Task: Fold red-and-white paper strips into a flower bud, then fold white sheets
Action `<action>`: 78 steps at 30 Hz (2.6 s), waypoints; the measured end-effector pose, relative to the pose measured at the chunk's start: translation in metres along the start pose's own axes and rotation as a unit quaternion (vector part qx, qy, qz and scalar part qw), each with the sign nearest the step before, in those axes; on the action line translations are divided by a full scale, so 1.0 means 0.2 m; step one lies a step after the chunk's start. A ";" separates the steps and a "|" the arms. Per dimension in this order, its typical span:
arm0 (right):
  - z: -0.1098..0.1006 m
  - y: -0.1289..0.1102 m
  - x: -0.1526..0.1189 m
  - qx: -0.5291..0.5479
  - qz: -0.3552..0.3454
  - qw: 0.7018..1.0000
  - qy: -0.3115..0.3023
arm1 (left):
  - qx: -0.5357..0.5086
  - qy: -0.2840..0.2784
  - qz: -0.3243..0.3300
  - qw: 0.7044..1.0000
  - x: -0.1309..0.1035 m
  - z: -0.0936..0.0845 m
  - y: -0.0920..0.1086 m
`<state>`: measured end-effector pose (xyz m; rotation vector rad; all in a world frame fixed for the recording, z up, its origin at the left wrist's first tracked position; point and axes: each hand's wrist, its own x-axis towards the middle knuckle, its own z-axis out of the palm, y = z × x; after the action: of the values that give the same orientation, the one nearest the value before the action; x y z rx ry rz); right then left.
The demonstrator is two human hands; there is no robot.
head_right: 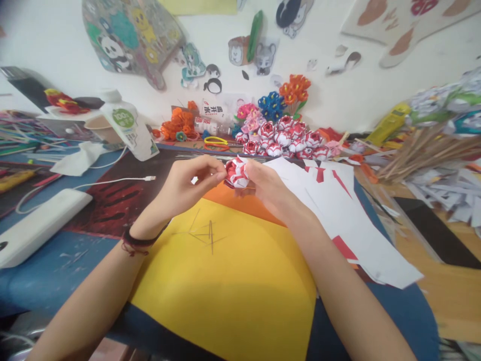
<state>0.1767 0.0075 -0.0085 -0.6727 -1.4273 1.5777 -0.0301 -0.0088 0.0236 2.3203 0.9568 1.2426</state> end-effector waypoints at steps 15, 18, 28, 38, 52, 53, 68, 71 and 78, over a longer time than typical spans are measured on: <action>-0.01 0.03 0.00 0.034 -0.016 0.999 -0.002 | -0.026 0.015 -0.035 0.999 0.00 0.03 -0.02; 0.00 0.03 0.00 0.033 -0.014 0.999 0.004 | -0.032 0.012 -0.046 0.998 0.00 0.03 -0.01; 0.00 0.03 0.00 0.053 -0.006 0.999 0.007 | 0.000 -0.005 -0.020 1.000 -0.02 0.04 0.00; -0.01 0.02 0.01 0.061 -0.017 0.998 -0.008 | -0.040 -0.011 -0.048 0.998 0.00 0.01 0.01; 0.00 0.02 -0.01 -0.021 -0.027 0.999 -0.011 | -0.070 0.029 -0.092 0.993 0.00 0.01 0.02; 0.00 0.02 -0.01 -0.028 -0.029 0.999 -0.016 | -0.083 0.039 -0.098 0.991 0.00 0.01 0.02; 0.00 0.01 -0.02 0.000 -0.021 0.999 -0.045 | -0.157 0.097 -0.104 0.977 0.00 0.00 0.00; 0.01 0.01 -0.02 0.007 -0.026 0.999 -0.045 | -0.163 0.087 -0.100 0.978 0.00 0.00 0.00; 0.01 -0.01 -0.03 0.027 -0.033 0.998 -0.055 | -0.162 0.076 -0.089 0.980 0.00 -0.01 0.04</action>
<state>0.1772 0.0014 -0.0075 -0.5087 -1.4657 1.6160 -0.0283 -0.0141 0.0284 1.8717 0.9092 1.3982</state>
